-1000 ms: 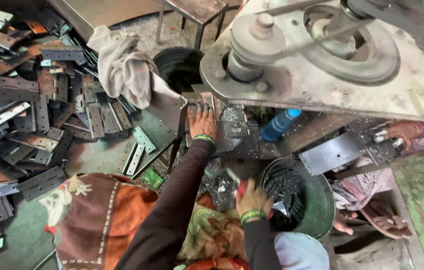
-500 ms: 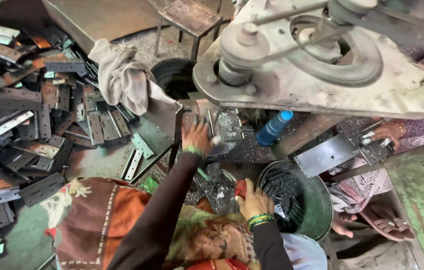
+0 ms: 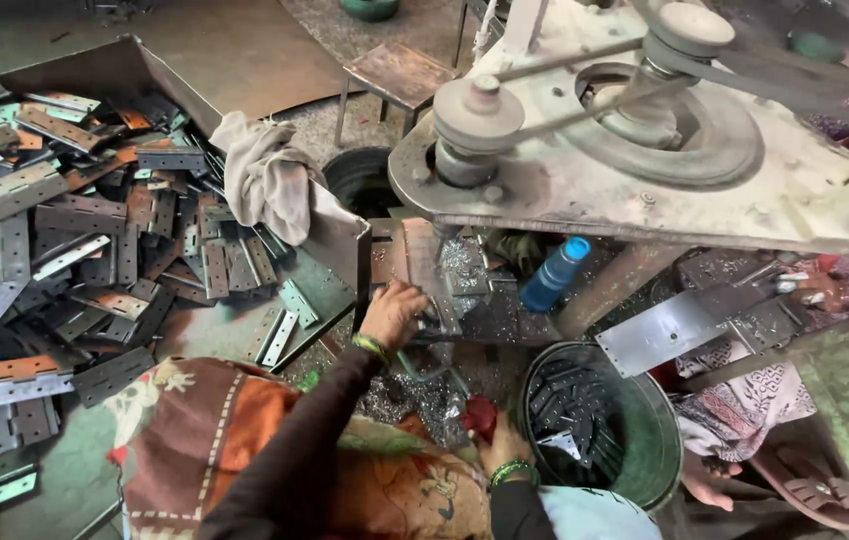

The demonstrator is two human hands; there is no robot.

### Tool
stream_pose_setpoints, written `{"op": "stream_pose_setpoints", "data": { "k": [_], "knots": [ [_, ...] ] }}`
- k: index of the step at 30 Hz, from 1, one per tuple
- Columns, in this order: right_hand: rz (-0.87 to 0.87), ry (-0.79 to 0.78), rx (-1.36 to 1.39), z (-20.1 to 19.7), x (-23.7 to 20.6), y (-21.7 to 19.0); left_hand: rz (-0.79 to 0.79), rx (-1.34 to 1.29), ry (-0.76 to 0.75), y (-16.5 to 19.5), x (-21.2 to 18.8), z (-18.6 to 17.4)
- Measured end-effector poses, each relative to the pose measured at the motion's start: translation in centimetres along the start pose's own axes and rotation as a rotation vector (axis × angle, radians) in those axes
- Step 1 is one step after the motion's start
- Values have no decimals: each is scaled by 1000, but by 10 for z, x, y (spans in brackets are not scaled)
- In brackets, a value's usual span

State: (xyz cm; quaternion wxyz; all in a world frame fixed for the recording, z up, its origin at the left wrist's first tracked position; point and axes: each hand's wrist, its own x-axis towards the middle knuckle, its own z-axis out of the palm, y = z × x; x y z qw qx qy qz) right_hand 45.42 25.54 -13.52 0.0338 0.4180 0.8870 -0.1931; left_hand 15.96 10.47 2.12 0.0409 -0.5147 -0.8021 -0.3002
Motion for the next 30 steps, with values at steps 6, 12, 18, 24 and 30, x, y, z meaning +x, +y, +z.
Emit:
{"op": "stream_pose_setpoints", "data": {
  "k": [6, 12, 18, 24, 30],
  "knots": [
    [25, -82, 24, 2, 0, 2, -311, -235, -11, 8, 43, -29],
    [-19, -23, -5, 0, 2, 3, -291, 158, 47, 60, 24, 4],
    [30, -63, -49, -2, -1, 3, -368, 73, -31, 63, 7, 5],
    [52, -32, -4, -10, -7, -5, -354, 79, 85, 66, 8, 11],
    [-47, 36, 23, -6, -8, 1, -432, -41, -6, 59, 11, 23]
  ]
}}
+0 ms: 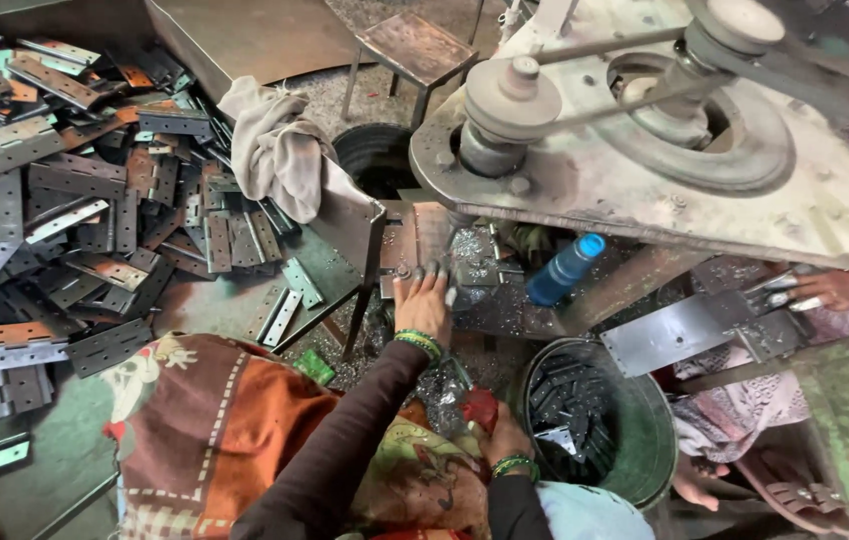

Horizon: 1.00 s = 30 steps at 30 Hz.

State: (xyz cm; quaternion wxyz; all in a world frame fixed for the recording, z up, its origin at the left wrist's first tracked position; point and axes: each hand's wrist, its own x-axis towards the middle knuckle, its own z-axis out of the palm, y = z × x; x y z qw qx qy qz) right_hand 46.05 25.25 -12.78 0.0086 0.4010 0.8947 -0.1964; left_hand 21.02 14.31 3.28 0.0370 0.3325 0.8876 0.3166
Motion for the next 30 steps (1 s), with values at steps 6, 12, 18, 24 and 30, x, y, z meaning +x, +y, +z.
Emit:
{"op": "stream_pose_setpoints", "data": {
  "k": [6, 12, 18, 24, 30],
  "knots": [
    [106, -127, -105, 4, 6, -1, 208, 358, 308, 3, 3, 2],
    [47, -105, -103, 3, 5, 4, 112, 65, -180, -4, 2, 15],
    [145, -100, -50, -17, -6, -23, 162, 237, 124, -33, -2, 8],
    [45, -169, -248, -111, -5, -76, -18, 306, -58, -14, 6, 9],
    [39, -6, -334, -133, -15, -104, -96, 256, -50, -15, 42, 18]
  ]
}}
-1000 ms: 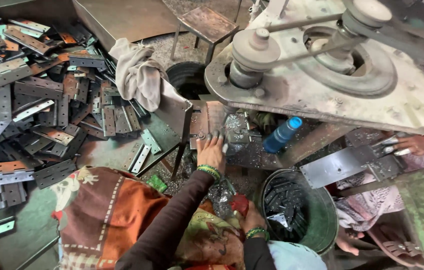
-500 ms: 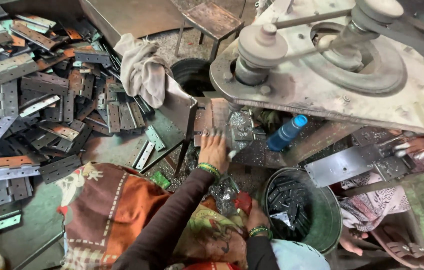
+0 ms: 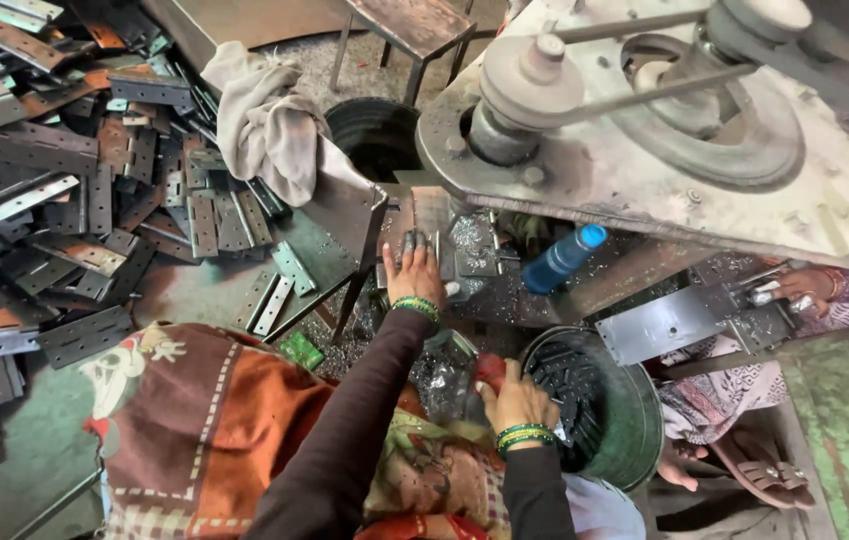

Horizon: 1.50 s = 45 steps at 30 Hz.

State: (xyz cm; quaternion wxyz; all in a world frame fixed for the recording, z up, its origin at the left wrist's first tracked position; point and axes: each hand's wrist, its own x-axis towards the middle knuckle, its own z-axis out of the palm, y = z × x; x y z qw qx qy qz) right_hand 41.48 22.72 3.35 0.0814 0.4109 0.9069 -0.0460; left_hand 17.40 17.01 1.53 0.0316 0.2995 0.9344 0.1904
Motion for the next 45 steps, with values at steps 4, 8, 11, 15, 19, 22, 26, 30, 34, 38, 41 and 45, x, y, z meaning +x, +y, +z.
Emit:
{"op": "stream_pose_setpoints", "data": {
  "k": [4, 8, 11, 15, 19, 22, 26, 30, 34, 38, 41, 45],
  "knots": [
    [-28, 55, 95, 39, -13, 2, 46, 57, 189, -7, -1, 16],
    [-34, -9, 63, 40, -7, 8, 139, 4, 237, -16, -22, 23],
    [-16, -120, -54, 4, 9, 1, 195, 18, 261, -20, -31, 18],
    [-53, -2, -131, -23, 14, -11, 188, 76, 316, -16, -35, 13],
    [0, 23, -77, 23, 2, -6, 158, 137, 386, -7, -35, 13],
    [51, -62, 73, 80, -3, 6, 138, 119, 316, -6, -38, 10],
    [27, -91, 113, 106, 5, 17, 167, -48, 265, -14, -42, 0],
    [9, -190, 62, 62, 16, 21, 168, -68, 206, -19, -41, -6],
    [16, -48, -34, 34, 15, 14, 176, -6, 252, -16, -35, 0],
    [46, -43, 6, 75, 4, -2, 180, 32, 308, -17, -35, 5],
    [86, 1, 57, 108, -2, 1, 192, -22, 260, -22, -40, 4],
    [-10, -54, 92, 96, 4, 11, 187, -77, 143, -23, -41, 1]
  ]
}}
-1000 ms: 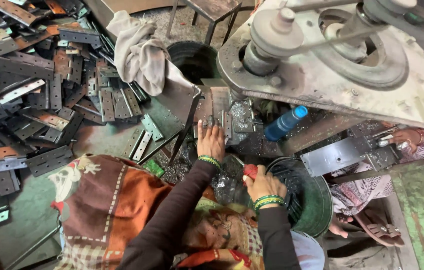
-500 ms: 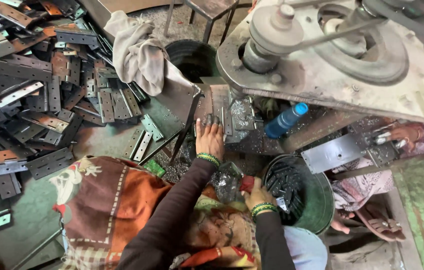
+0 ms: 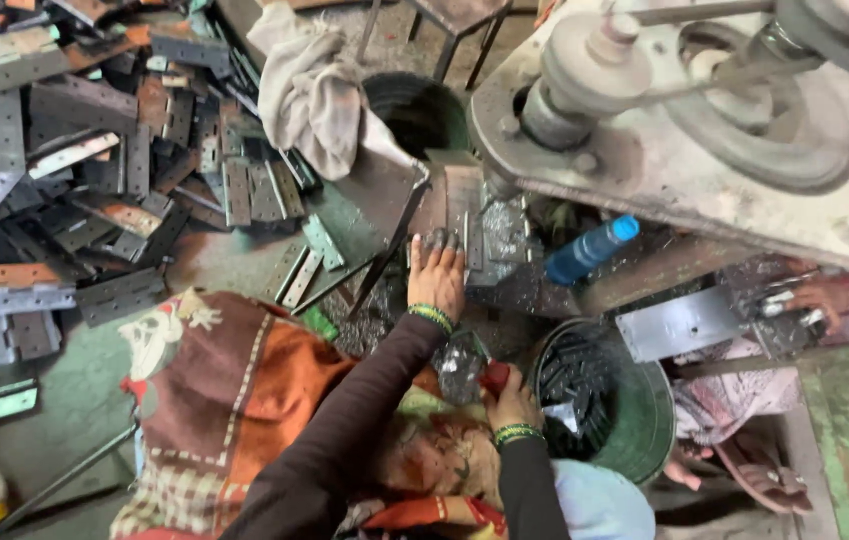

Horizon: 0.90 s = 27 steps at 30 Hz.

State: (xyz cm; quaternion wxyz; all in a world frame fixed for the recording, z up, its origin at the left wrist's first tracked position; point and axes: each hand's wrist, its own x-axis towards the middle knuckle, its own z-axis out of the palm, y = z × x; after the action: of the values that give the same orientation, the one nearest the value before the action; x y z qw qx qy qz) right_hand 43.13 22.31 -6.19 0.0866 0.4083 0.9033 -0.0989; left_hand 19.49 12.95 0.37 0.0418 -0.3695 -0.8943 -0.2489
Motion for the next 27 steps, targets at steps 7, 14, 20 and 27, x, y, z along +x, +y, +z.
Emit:
{"op": "stream_pose_setpoints", "data": {
  "k": [7, 14, 20, 27],
  "knots": [
    [-8, 89, -209, -80, 7, -21, -19, 246, -76, 4, 29, 7],
    [70, 83, -66, -7, -11, -17, -70, 155, -62, 3, 34, 4],
    [17, -73, 8, -20, 1, -11, -25, 169, -48, 0, 17, -3],
    [15, 6, -150, -90, -1, -28, -67, 286, -112, -1, 41, 9]
  ]
}}
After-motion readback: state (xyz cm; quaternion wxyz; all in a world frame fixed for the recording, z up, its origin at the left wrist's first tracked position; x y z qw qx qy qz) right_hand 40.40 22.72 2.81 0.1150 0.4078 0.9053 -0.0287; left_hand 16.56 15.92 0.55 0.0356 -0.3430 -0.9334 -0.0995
